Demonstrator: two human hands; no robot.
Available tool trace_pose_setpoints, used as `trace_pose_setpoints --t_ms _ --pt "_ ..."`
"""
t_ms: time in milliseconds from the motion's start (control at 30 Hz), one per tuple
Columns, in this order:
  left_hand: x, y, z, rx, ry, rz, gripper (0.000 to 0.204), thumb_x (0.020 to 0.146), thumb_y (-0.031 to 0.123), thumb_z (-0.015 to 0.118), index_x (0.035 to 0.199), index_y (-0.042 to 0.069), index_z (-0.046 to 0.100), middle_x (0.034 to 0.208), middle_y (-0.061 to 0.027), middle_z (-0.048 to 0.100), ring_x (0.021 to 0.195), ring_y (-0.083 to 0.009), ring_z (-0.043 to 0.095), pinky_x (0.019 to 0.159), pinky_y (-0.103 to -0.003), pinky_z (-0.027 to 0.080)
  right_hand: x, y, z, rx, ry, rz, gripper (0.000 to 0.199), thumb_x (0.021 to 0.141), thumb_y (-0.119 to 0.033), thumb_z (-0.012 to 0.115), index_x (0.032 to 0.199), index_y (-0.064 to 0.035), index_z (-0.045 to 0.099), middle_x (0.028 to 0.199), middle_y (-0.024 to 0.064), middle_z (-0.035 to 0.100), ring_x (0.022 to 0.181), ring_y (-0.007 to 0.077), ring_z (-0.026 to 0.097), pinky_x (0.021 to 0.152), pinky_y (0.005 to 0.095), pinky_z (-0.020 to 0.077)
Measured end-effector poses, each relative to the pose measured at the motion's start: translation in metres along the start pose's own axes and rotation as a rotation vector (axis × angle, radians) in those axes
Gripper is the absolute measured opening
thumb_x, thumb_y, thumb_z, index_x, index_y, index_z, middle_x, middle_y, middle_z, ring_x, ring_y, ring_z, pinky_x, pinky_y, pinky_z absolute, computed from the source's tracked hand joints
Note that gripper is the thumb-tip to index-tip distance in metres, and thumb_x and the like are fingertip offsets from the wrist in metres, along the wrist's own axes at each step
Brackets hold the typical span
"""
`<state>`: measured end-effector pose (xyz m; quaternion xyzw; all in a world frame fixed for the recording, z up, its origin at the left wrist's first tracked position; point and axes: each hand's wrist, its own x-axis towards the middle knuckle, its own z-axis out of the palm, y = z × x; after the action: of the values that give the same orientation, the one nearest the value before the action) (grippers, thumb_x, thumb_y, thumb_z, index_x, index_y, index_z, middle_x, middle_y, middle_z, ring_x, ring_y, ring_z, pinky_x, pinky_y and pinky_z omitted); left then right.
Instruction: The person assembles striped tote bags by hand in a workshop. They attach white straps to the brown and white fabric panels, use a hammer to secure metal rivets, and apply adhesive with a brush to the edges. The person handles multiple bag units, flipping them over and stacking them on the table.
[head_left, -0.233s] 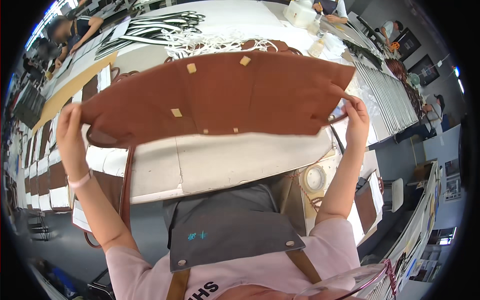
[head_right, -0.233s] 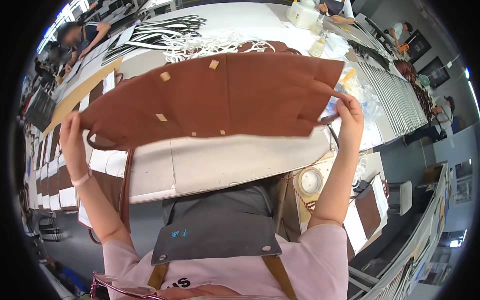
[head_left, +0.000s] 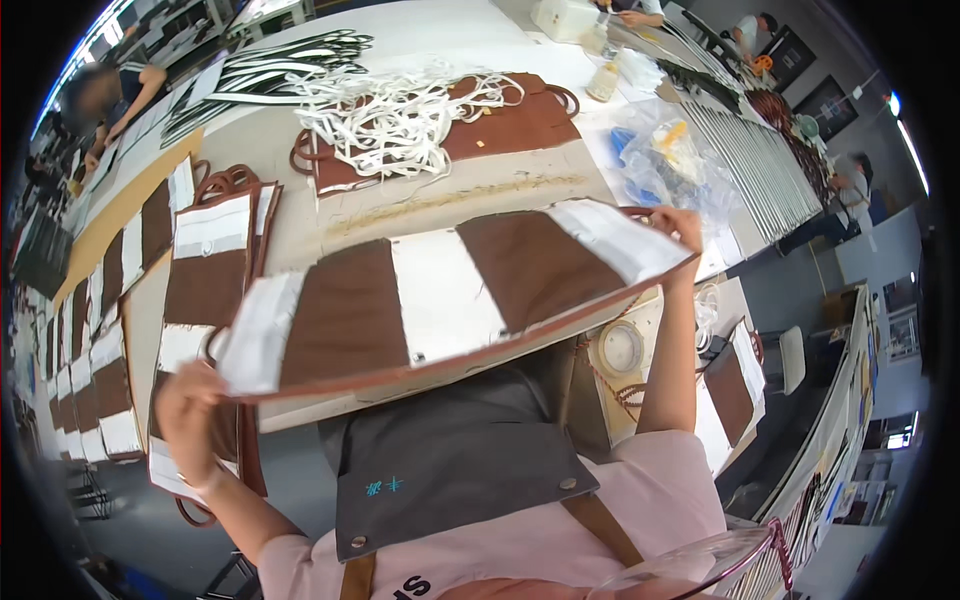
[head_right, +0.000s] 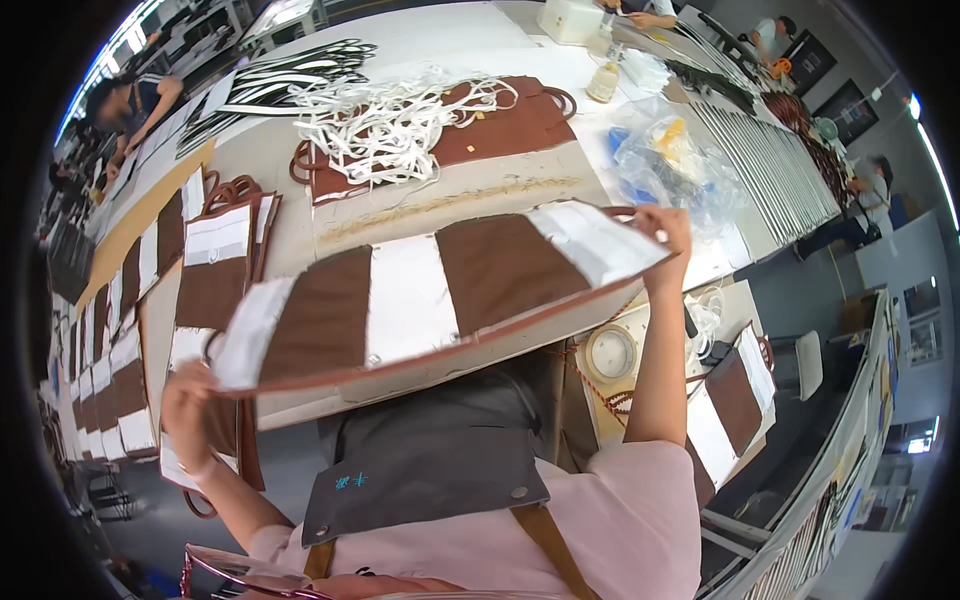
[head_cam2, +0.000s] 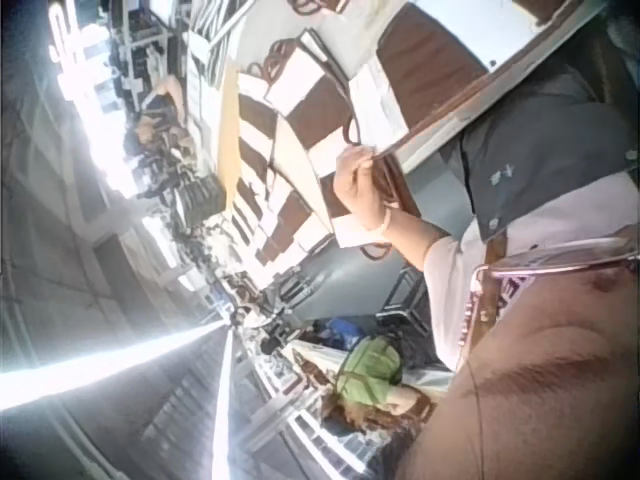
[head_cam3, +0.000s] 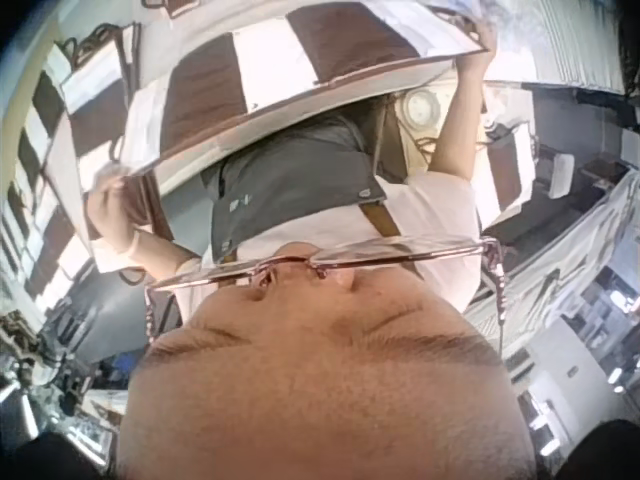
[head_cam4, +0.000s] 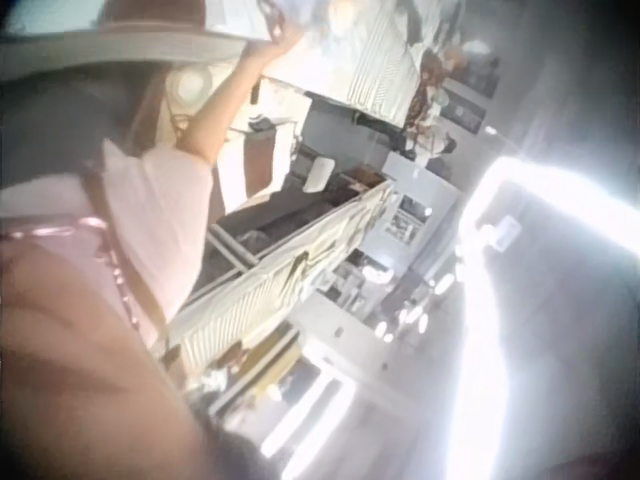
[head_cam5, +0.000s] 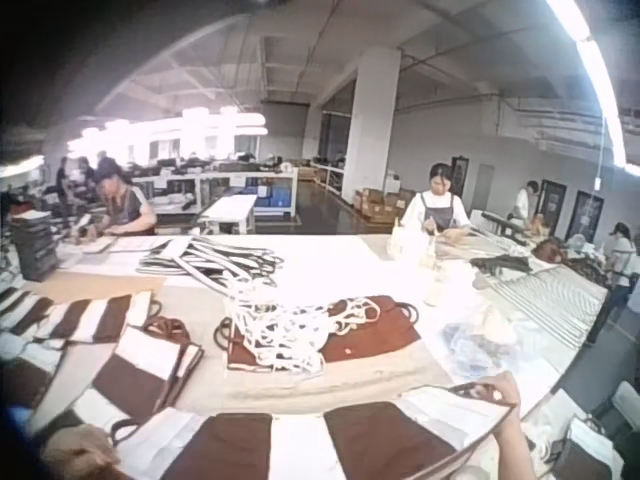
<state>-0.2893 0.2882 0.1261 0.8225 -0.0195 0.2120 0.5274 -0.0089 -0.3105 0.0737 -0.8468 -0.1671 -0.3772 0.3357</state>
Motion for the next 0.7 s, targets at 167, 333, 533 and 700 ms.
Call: trace_pose_setpoints --t_ms 167,333,533,700 --pt "-0.073 -0.048 0.051 0.157 -0.206 -0.375 0.012 0.088 0.013 0.071 0.089 0.001 0.073 0.093 -0.0096 0.07 0.091 -0.0196 0.064 0.08 -0.03 0.049 -0.061 0.034 -0.013 0.535 -0.718 0.771 0.038 0.08 0.012 0.047 0.107 -0.0022 0.069 0.089 0.003 0.062 0.081 0.012 0.061 0.074 0.0256 0.0493" --pt "-0.061 -0.05 0.053 -0.128 -0.064 -0.55 0.018 0.095 0.015 0.066 0.106 0.001 0.071 0.103 -0.0052 0.07 0.095 -0.0129 0.062 0.081 -0.029 0.049 -0.066 0.02 -0.005 0.442 -0.578 0.93 0.033 0.091 0.001 0.049 0.119 -0.0033 0.068 0.091 0.0044 0.067 0.078 0.0114 0.06 0.069 0.0254 0.049" --pt "-0.043 -0.076 0.067 0.102 -0.024 -0.55 0.026 0.1 0.017 0.06 0.114 -0.004 0.066 0.105 -0.0057 0.069 0.096 -0.0119 0.06 0.084 -0.024 0.046 -0.066 0.026 -0.017 0.252 -0.333 0.785 0.026 0.095 -0.008 0.058 0.119 -0.0012 0.066 0.091 0.0037 0.067 0.079 0.0098 0.059 0.071 0.0254 0.0478" --pt "-0.043 -0.073 0.078 0.419 0.023 -0.437 0.024 0.1 0.015 0.059 0.112 -0.003 0.068 0.104 -0.0117 0.07 0.092 -0.0167 0.063 0.081 -0.029 0.049 -0.061 0.014 -0.069 0.236 -0.107 0.96 0.022 0.097 -0.012 0.056 0.11 -0.0014 0.069 0.089 0.0042 0.069 0.079 0.0098 0.061 0.073 0.025 0.0486"
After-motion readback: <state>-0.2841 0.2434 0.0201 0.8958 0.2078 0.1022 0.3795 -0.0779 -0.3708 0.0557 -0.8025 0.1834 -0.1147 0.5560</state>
